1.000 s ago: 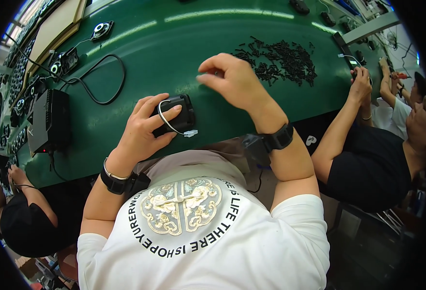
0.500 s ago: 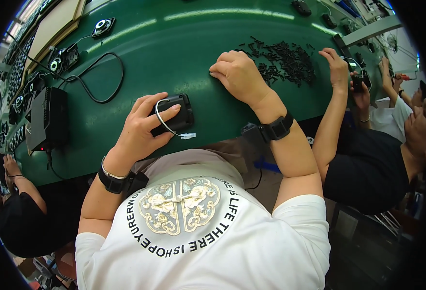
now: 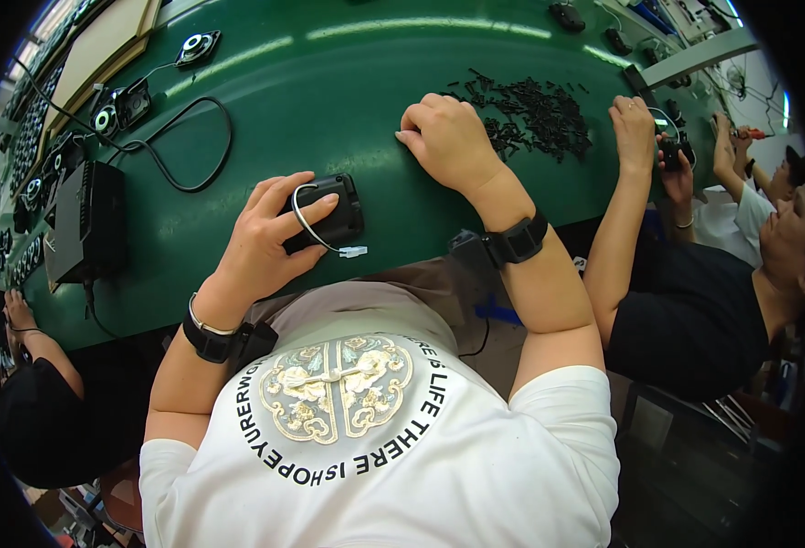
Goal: The person picks up a plastic housing, threads a wire through it, and places the housing onto a speaker. They then pick up screws from the table and insert them into the housing by hand before setting the assembly aside and repeating the process.
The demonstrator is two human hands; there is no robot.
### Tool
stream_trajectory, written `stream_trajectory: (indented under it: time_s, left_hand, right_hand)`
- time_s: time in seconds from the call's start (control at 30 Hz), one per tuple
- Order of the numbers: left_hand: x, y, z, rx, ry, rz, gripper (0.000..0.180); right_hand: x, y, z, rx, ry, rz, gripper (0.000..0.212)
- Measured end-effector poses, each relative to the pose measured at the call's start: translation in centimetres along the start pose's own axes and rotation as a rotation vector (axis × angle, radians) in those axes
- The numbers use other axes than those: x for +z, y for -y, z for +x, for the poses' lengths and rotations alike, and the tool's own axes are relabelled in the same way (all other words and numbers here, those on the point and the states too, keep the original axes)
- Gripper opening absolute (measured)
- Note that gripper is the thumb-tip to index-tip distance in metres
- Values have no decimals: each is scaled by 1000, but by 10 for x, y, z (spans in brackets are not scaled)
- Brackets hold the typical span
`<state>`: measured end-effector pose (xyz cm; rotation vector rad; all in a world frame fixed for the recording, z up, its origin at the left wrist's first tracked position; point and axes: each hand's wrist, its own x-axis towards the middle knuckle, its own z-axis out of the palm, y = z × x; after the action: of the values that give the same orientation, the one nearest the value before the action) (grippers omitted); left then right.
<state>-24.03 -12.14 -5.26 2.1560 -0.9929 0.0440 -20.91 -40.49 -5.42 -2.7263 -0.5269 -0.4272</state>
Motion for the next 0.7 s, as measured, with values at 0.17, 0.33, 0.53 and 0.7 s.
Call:
stream_trajectory:
  time_s: [0.17, 0.33, 0.53, 0.7]
  left_hand:
    - [2, 3, 2, 8, -12, -4, 56]
    - [2, 2, 1, -8, -16, -2, 56]
    - [3, 3, 1, -10, -17, 0, 57]
    - [5, 5, -1, -9, -33, -6, 57]
  right_hand:
    - [-16, 23, 1, 76, 1, 158, 7]
    - [-27, 63, -28, 374, 266, 908, 6]
    - [-18, 75, -39, 524, 335, 1114, 8]
    - [-16, 83, -36, 546, 380, 1064, 8]
